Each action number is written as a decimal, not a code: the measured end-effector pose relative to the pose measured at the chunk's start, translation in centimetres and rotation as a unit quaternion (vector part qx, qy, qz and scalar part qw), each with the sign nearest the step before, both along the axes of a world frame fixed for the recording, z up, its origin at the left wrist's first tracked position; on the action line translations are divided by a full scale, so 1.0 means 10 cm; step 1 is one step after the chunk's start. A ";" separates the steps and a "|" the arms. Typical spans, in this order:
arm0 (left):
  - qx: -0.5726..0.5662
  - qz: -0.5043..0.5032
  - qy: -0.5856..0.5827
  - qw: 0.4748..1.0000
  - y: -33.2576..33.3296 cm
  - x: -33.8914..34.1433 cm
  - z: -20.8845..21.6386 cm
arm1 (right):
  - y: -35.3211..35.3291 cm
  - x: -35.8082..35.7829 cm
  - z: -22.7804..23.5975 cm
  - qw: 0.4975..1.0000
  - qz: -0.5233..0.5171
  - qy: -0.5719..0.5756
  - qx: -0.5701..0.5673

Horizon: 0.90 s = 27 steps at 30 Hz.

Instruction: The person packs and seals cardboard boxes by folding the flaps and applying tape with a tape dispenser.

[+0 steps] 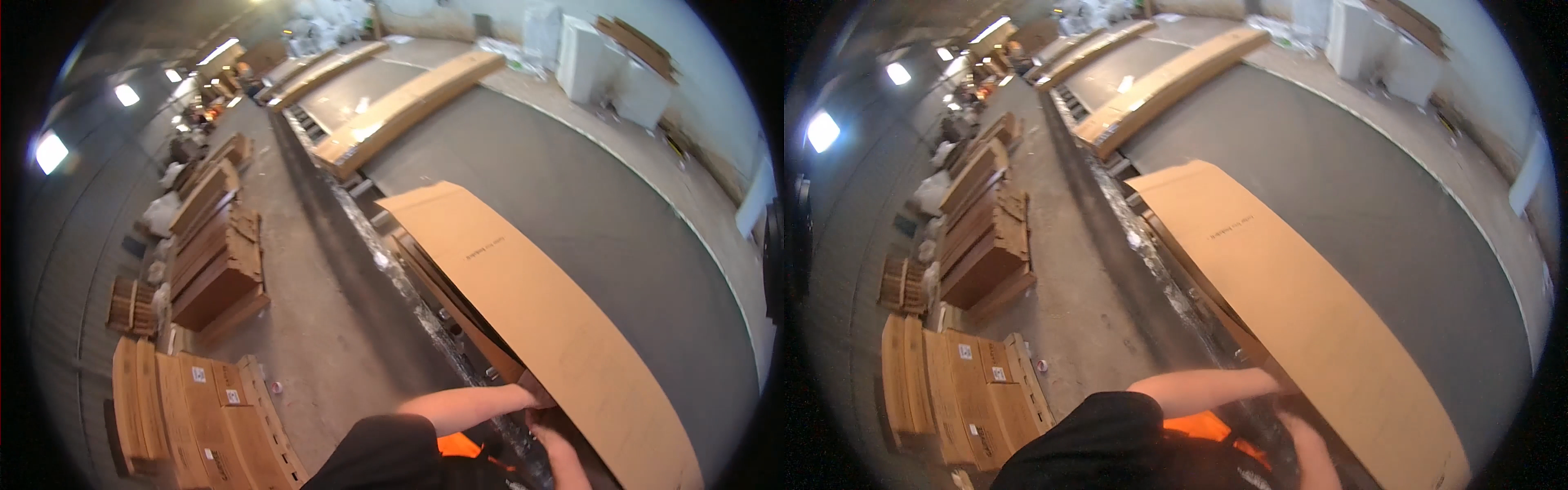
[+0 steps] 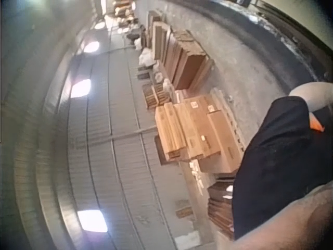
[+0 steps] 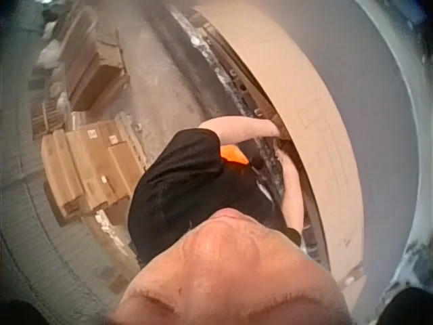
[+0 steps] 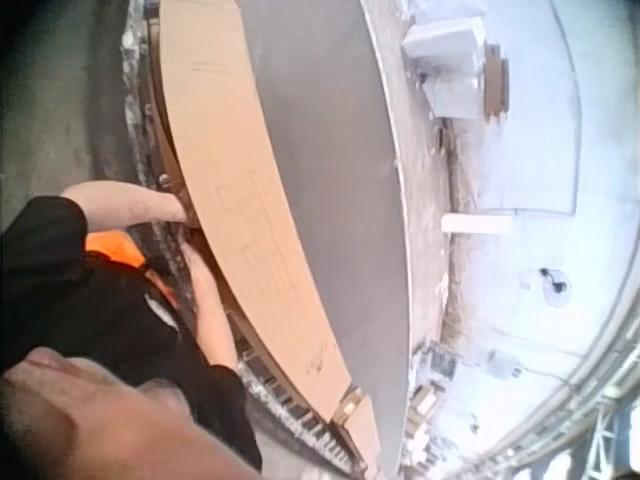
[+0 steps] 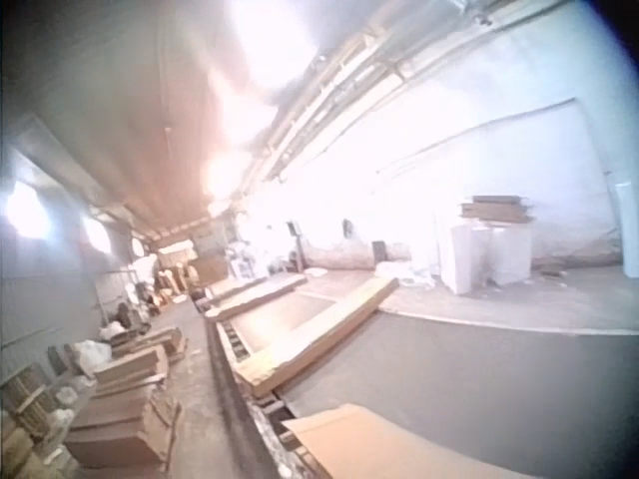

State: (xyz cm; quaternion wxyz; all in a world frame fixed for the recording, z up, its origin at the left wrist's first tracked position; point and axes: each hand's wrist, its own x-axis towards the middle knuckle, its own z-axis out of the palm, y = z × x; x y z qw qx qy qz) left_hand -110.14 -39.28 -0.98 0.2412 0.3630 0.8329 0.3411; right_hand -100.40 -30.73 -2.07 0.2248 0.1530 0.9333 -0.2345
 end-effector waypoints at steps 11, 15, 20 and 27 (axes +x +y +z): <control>-0.115 -0.024 0.258 0.959 -2.23 -2.40 -0.06 | -0.04 -0.02 0.10 0.988 0.020 -0.107 0.108; -0.135 -0.004 0.290 0.947 -2.16 -2.61 -0.17 | -0.11 -0.09 0.08 0.982 0.077 -0.140 0.097; -0.064 0.035 0.183 0.980 -1.96 -2.76 -0.35 | -0.25 -0.34 -0.21 0.984 0.095 -0.091 0.121; -0.022 0.077 0.085 0.993 -2.30 -2.78 -0.49 | -0.87 -1.13 0.01 0.999 0.037 -0.030 0.014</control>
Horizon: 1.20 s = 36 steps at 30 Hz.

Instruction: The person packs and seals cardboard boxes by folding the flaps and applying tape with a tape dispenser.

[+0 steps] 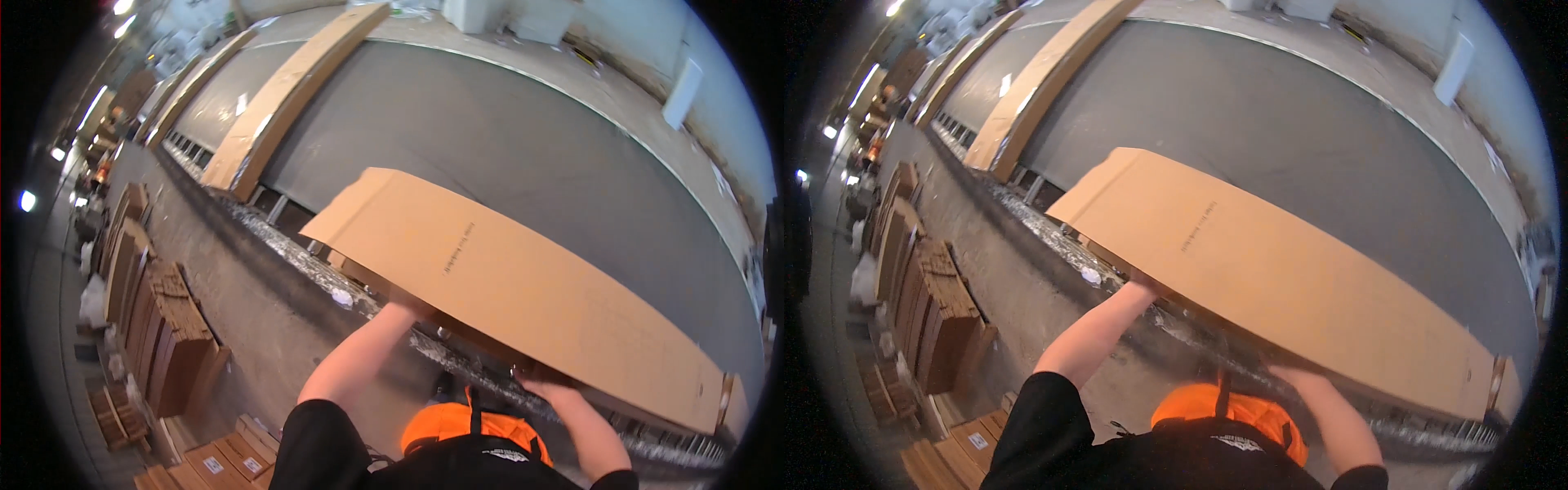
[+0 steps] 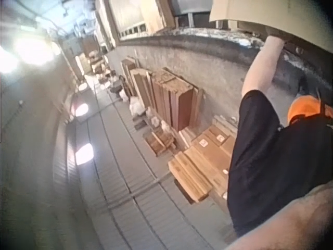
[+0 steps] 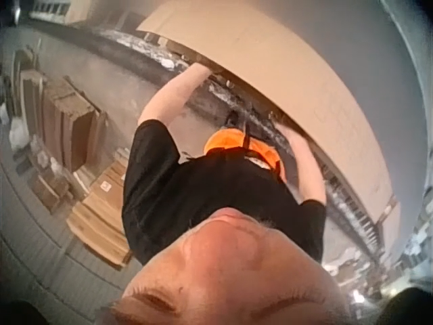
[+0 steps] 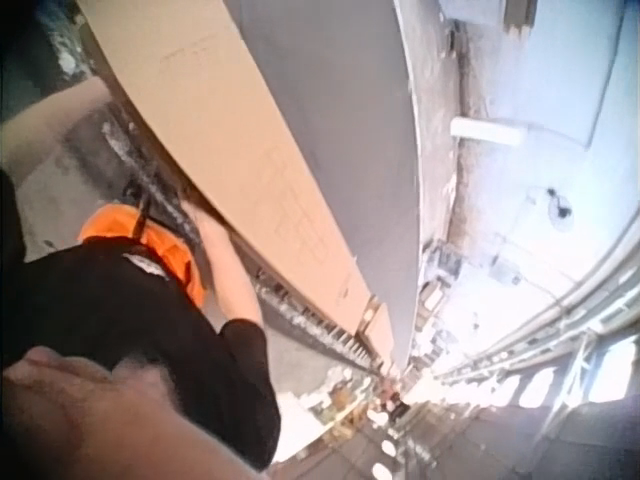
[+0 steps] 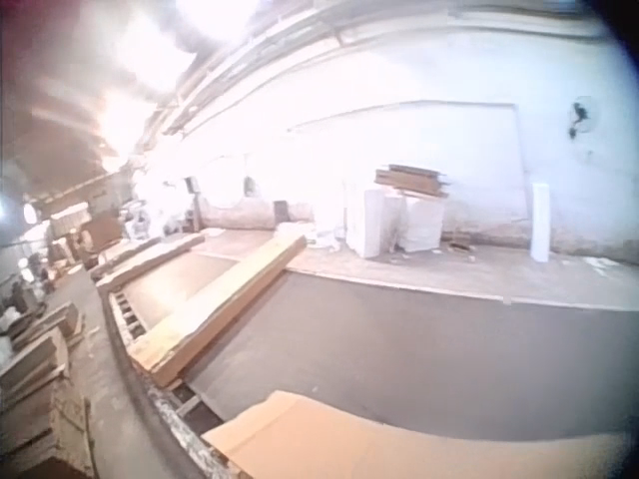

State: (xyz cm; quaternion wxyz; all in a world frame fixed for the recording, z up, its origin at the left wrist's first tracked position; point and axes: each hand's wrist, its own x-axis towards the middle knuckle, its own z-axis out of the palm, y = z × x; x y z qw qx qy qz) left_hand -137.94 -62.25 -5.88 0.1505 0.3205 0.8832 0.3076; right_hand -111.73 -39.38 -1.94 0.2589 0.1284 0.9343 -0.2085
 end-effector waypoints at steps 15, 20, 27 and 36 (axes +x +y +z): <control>-0.111 0.021 0.214 0.970 0.50 1.02 0.07 | -0.31 0.32 0.12 0.830 0.204 0.513 0.085; -0.113 0.053 0.212 0.969 0.30 1.01 0.09 | -0.21 0.46 0.74 0.890 -0.042 0.406 0.205; 0.095 0.148 0.322 0.930 0.44 1.04 -0.11 | 0.12 0.81 0.12 0.881 0.156 0.284 0.345; 0.188 -0.182 0.242 0.934 0.39 1.88 0.32 | 0.01 0.64 -0.18 0.865 0.061 0.404 0.291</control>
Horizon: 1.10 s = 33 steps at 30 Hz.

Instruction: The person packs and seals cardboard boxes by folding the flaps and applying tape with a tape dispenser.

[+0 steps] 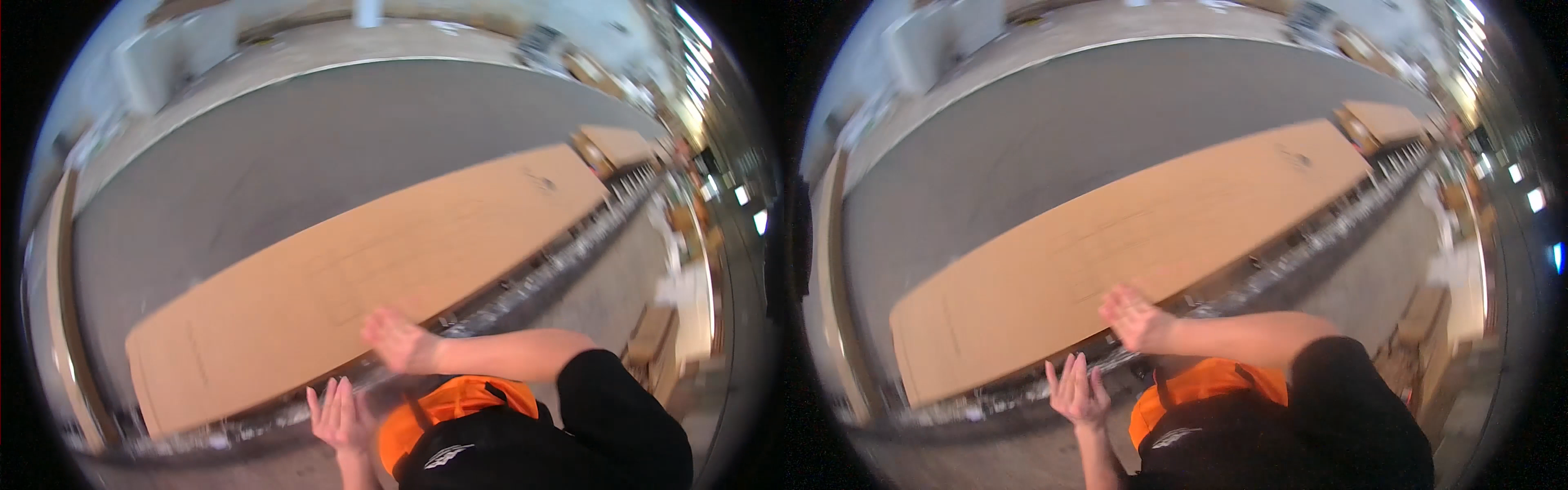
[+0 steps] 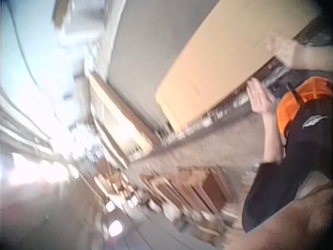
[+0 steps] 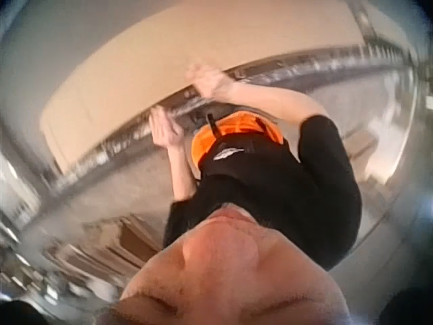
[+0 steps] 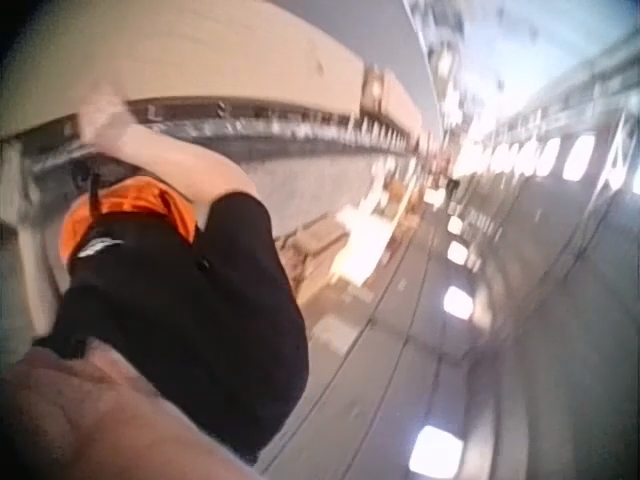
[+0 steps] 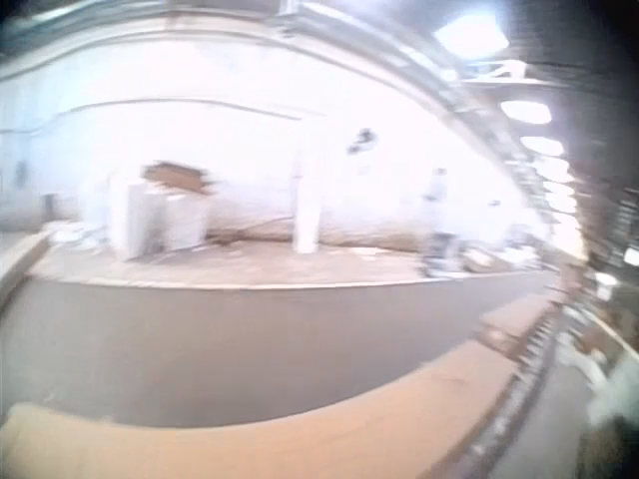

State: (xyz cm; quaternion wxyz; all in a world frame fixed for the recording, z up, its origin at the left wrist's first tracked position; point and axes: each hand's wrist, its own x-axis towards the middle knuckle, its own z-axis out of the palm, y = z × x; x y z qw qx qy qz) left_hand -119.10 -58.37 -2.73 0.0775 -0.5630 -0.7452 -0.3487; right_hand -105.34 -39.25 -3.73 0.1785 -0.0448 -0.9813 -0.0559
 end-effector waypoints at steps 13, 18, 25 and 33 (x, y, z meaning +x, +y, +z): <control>-0.422 -0.121 0.105 0.892 1.12 -0.21 0.54 | 1.63 2.60 0.48 0.951 -0.290 0.081 -0.070; -0.415 -0.131 0.112 0.894 1.50 0.02 0.45 | 1.87 2.68 0.33 0.962 -0.245 0.102 -0.064; -0.384 -0.181 0.179 0.888 2.10 0.53 0.34 | 1.62 2.99 0.12 0.945 -0.181 0.266 -0.054; -0.352 -0.203 0.194 0.893 2.01 0.48 0.31 | 1.77 3.27 -0.18 0.945 -0.276 0.155 -0.085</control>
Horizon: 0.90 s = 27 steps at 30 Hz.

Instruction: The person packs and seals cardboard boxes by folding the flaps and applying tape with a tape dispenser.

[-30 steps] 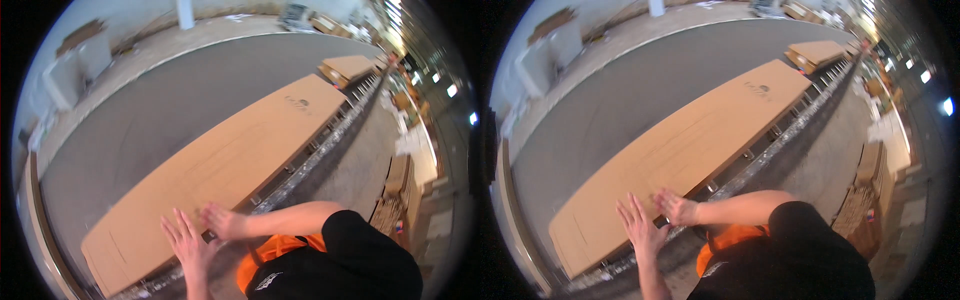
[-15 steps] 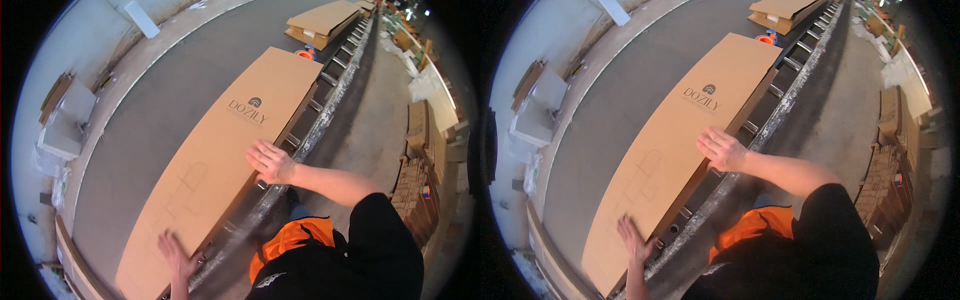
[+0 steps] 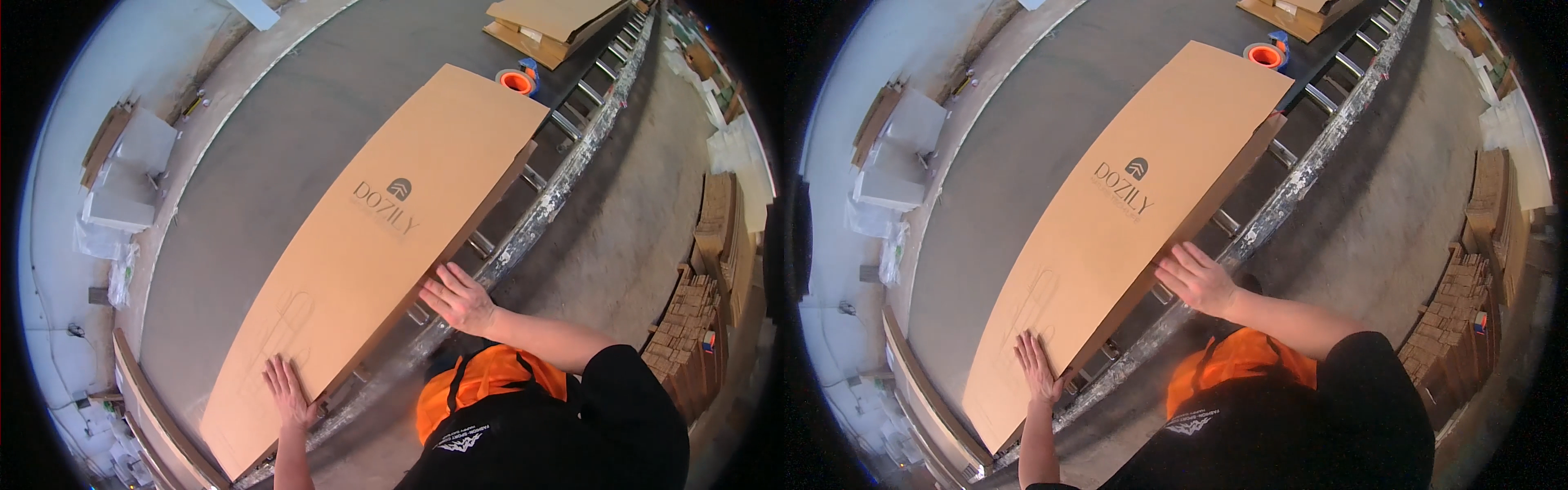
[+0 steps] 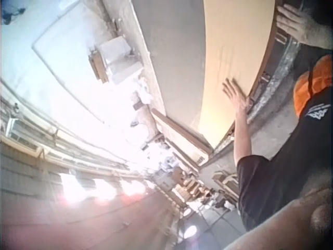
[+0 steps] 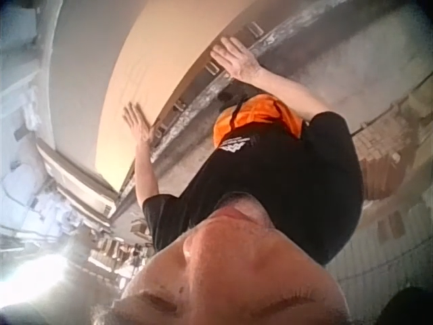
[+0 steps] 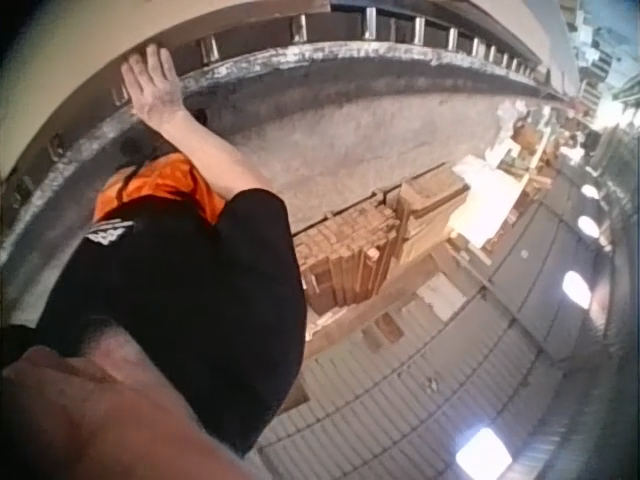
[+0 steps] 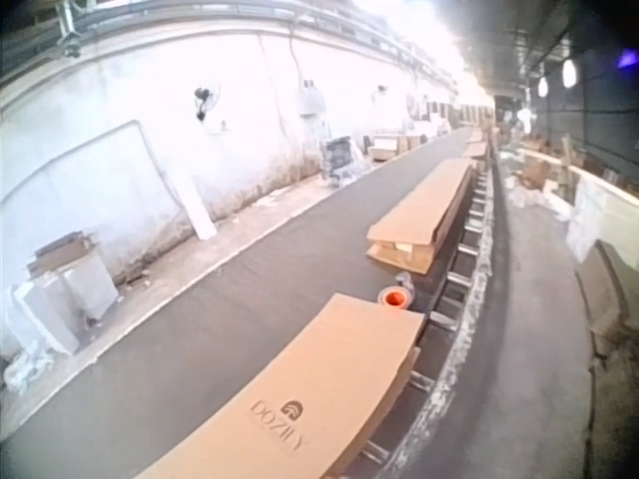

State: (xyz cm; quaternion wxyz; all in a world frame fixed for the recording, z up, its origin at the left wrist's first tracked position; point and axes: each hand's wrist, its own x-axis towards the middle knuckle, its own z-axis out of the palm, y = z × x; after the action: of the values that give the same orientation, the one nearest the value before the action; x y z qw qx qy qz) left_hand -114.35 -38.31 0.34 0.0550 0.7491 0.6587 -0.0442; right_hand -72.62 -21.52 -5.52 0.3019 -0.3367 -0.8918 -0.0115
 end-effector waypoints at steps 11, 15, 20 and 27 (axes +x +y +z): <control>-0.051 -0.157 0.001 0.986 1.28 1.49 0.09 | 0.03 -0.25 0.25 1.000 -0.010 -0.019 0.011; -0.078 -0.155 -0.035 0.984 1.30 1.54 0.10 | 0.50 0.62 0.31 0.991 -0.126 -0.031 -0.038; -0.037 -0.176 -0.009 0.984 1.36 1.63 0.01 | 1.22 1.26 0.21 0.993 -0.084 -0.075 0.032; -0.051 -0.270 0.014 0.962 2.41 2.82 0.11 | 1.23 1.18 0.18 0.995 -0.066 -0.074 0.015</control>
State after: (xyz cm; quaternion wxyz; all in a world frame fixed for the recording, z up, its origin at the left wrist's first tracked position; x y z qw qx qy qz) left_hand -86.16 -14.20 1.45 0.0700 0.8944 0.4300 -0.1014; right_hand -60.85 -9.21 -3.76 0.2386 -0.3882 -0.8875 -0.0695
